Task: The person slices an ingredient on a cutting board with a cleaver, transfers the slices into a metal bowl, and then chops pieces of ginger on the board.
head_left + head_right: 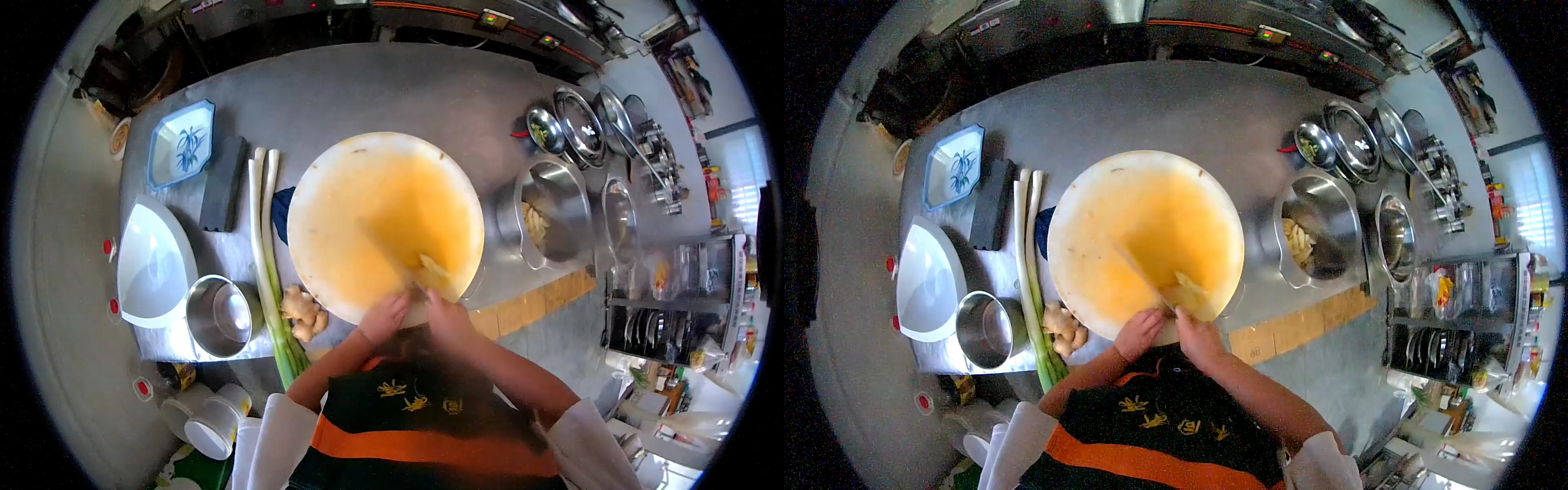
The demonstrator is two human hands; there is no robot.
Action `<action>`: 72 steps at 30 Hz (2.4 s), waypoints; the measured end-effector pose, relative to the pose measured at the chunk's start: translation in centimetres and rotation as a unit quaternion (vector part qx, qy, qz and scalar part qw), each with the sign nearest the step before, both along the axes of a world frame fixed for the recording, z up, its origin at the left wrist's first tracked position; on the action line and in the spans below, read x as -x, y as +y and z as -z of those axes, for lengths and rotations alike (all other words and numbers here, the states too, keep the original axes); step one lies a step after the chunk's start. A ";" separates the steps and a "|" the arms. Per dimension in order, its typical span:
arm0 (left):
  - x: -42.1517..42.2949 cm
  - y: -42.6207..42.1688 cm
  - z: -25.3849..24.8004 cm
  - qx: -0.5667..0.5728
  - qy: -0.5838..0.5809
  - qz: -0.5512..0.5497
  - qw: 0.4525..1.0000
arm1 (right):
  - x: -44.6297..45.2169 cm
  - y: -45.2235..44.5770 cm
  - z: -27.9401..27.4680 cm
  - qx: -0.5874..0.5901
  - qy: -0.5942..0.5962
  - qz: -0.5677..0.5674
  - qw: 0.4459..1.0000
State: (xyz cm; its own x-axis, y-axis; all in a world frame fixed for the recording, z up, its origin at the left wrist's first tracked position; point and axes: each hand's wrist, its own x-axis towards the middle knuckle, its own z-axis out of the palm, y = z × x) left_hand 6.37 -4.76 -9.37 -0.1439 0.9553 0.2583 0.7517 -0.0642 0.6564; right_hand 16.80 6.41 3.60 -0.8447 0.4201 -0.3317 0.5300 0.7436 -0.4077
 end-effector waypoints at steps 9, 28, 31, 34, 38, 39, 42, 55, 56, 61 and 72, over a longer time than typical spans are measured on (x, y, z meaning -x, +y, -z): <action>0.7 -0.1 -1.8 -0.043 0.122 0.024 0.991 | -1.1 0.1 -3.3 0.004 -0.061 -0.037 0.997; 0.4 -0.1 -0.8 -0.061 0.099 0.014 0.993 | 1.3 0.5 0.3 0.016 0.040 0.080 0.996; 0.6 -0.6 -1.6 -0.052 0.083 0.008 0.995 | 0.6 0.6 -1.7 0.000 0.040 0.045 0.998; 0.6 -0.5 -2.1 -0.044 0.081 0.007 0.996 | -0.3 0.5 -3.4 -0.014 -0.005 -0.041 0.999; 0.6 -0.7 -1.8 -0.047 0.082 0.002 0.996 | -0.4 0.4 -3.4 0.019 -0.078 -0.088 0.993; 0.6 -0.7 -2.0 -0.045 0.081 0.001 0.996 | -0.4 0.4 -3.3 0.020 -0.079 -0.089 0.993; 0.9 -0.4 -2.2 -0.042 0.078 0.004 0.996 | -0.5 0.6 -2.2 0.020 -0.048 -0.085 0.995; 0.5 -1.2 -2.0 -0.049 0.094 -0.002 0.994 | 0.5 0.4 -1.9 0.026 0.015 0.005 1.000; 0.6 -0.9 -2.0 -0.038 0.087 0.000 0.995 | 0.4 0.6 -2.7 0.007 -0.008 -0.046 0.999; 0.8 -1.0 -2.3 -0.052 0.101 0.007 0.993 | -0.2 0.4 -2.7 0.028 -0.064 -0.086 0.994; 0.7 -0.9 -1.7 -0.056 0.112 0.001 0.992 | 2.4 0.3 0.1 0.020 -0.022 0.013 0.999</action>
